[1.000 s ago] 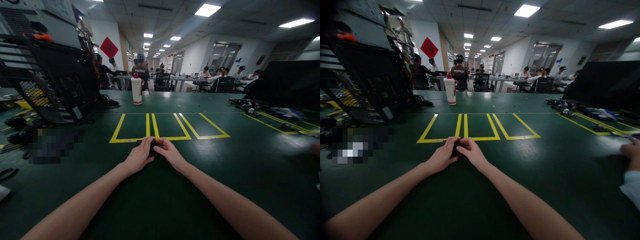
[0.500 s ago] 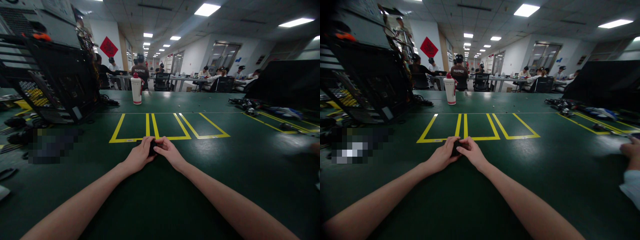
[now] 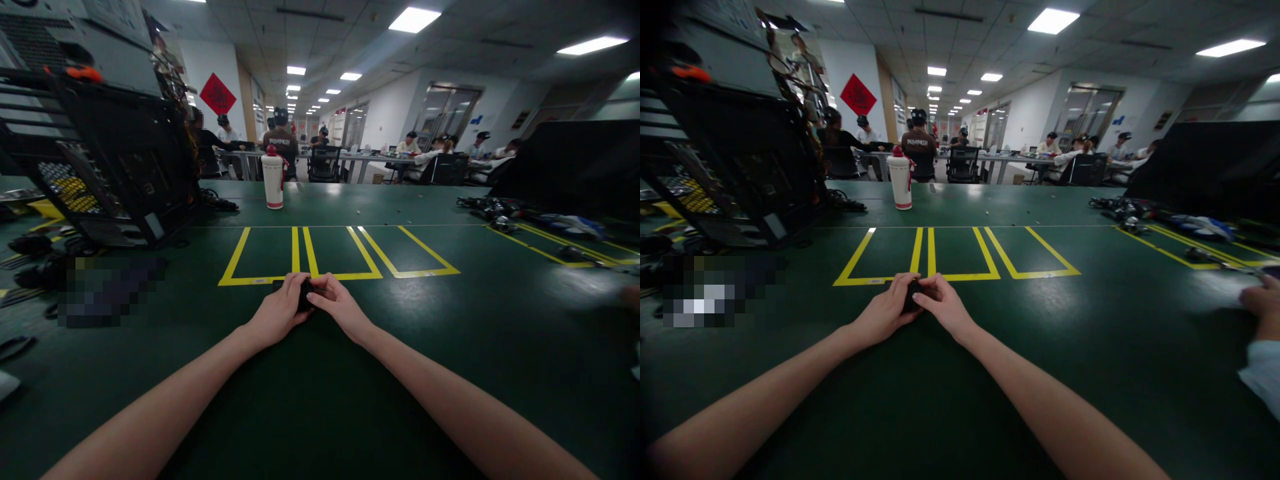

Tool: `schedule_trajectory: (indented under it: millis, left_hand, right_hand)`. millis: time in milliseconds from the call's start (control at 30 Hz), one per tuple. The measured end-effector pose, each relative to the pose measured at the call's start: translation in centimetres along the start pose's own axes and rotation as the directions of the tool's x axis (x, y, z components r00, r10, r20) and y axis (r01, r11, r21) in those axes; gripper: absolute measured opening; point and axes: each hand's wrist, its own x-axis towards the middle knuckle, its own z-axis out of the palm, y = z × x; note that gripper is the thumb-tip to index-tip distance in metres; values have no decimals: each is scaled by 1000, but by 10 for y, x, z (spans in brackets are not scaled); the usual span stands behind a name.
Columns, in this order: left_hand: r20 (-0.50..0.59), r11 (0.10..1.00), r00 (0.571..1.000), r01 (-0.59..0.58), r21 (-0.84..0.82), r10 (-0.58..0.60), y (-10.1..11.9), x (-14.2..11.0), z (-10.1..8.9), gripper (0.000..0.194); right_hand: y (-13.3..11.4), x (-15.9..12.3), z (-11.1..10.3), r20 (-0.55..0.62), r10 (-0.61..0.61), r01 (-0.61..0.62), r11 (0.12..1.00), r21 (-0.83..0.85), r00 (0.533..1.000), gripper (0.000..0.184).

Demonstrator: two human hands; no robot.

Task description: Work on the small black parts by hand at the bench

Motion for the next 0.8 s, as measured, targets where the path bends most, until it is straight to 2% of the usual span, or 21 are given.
schedule_trajectory:
  millis: [300, 467, 633, 800]
  left_hand:
    - [4, 1000, 1000, 13, 5, -13, -1, 0, 1, 60]
    - [6, 1000, 1000, 7, -11, -7, 0, 0, -1, 58]
    - [12, 1000, 1000, 14, 2, -14, 1, 0, -1, 61]
    - [5, 1000, 1000, 14, 0, -14, -1, -1, 0, 61]
  right_hand:
    - [5, 4, -4, -8, 60, -61, 997, -40, 998, 29]
    - [2, 2, -2, 17, 12, -13, 1000, 9, 1000, 27]
    - [3, 2, -1, -28, -17, 15, 999, -50, 999, 17]
    - [4, 4, -4, -43, 52, -55, 996, -74, 998, 27]
